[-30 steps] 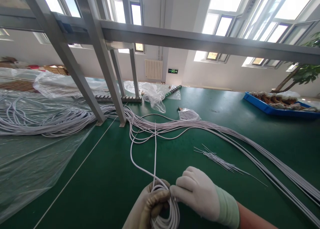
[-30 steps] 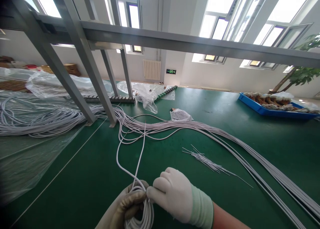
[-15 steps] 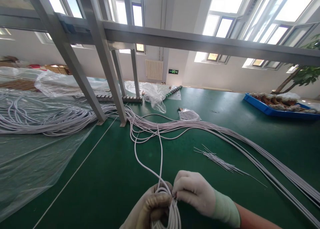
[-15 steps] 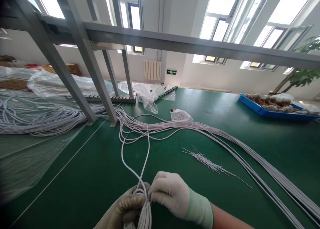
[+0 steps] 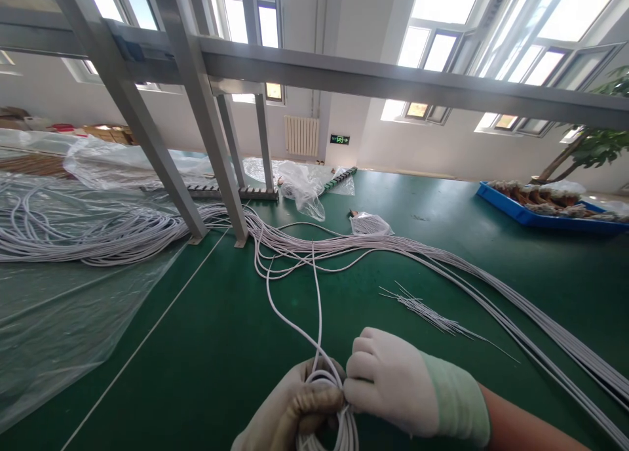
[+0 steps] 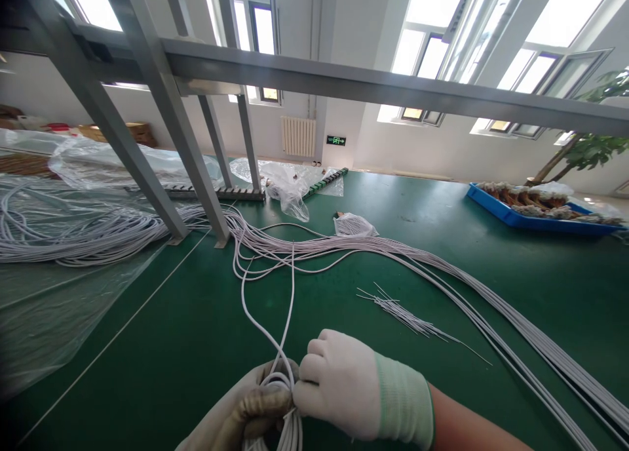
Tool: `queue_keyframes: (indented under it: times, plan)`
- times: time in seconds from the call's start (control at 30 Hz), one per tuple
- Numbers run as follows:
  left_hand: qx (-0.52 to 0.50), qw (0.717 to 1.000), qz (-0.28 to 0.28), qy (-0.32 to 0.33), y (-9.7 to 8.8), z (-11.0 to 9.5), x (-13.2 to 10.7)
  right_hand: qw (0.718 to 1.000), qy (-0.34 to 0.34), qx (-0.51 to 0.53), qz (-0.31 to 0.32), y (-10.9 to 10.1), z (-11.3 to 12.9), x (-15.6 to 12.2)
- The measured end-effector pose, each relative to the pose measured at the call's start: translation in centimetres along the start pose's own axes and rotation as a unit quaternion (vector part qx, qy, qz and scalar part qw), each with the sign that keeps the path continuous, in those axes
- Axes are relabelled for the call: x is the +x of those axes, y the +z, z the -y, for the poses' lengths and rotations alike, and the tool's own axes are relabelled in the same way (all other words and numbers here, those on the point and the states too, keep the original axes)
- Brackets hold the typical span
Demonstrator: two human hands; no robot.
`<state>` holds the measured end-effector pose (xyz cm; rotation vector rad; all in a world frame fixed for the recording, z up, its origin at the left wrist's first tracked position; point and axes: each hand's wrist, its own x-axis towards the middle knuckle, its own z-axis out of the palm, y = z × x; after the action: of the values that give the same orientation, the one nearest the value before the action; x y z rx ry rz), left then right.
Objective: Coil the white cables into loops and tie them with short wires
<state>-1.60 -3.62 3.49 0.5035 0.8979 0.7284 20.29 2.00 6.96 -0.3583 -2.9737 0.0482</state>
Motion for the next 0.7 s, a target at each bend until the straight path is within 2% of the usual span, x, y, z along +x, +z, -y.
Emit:
queue_keyframes:
  times: [0.07,0.17,0.23,0.33,0.4,0.47,0.53,0.6,0.63,0.7]
  plan:
    - [-0.01,1.0,0.017,-0.017,0.5,-0.9,0.1,1.0,0.004,0.009,0.019,-0.1,0.0,0.1]
    - [0.002,1.0,0.011,0.005,1.1,-1.5,-0.2,0.998,0.045,0.038,0.014,0.4,0.2,0.2]
    - [-0.013,1.0,0.002,0.028,1.4,-1.7,-0.4,0.994,0.076,0.067,-0.027,1.4,0.5,0.1]
    - [-0.033,0.998,-0.011,0.044,1.6,-1.6,-0.3,0.974,0.132,0.136,-0.127,3.4,1.1,0.1]
    - [-0.026,0.998,-0.022,0.048,1.3,-1.4,0.2,0.945,0.19,0.197,-0.181,4.5,1.5,0.2]
    - [-0.006,0.998,-0.033,0.054,0.9,-0.9,0.9,0.909,0.248,0.268,-0.199,5.0,1.8,0.5]
    - [0.027,0.996,-0.043,0.067,0.6,-0.3,1.5,0.861,0.318,0.355,-0.177,5.3,1.8,0.9]
    - [0.087,0.987,-0.078,0.107,0.5,0.3,1.8,0.804,0.39,0.425,-0.146,5.5,1.5,1.4]
    - [0.134,0.976,-0.101,0.138,0.6,0.6,1.8,0.775,0.42,0.453,-0.129,5.7,1.3,1.6]
    - [0.257,0.932,-0.138,0.213,0.7,1.2,1.7,0.728,0.453,0.506,-0.091,6.2,0.9,2.0]
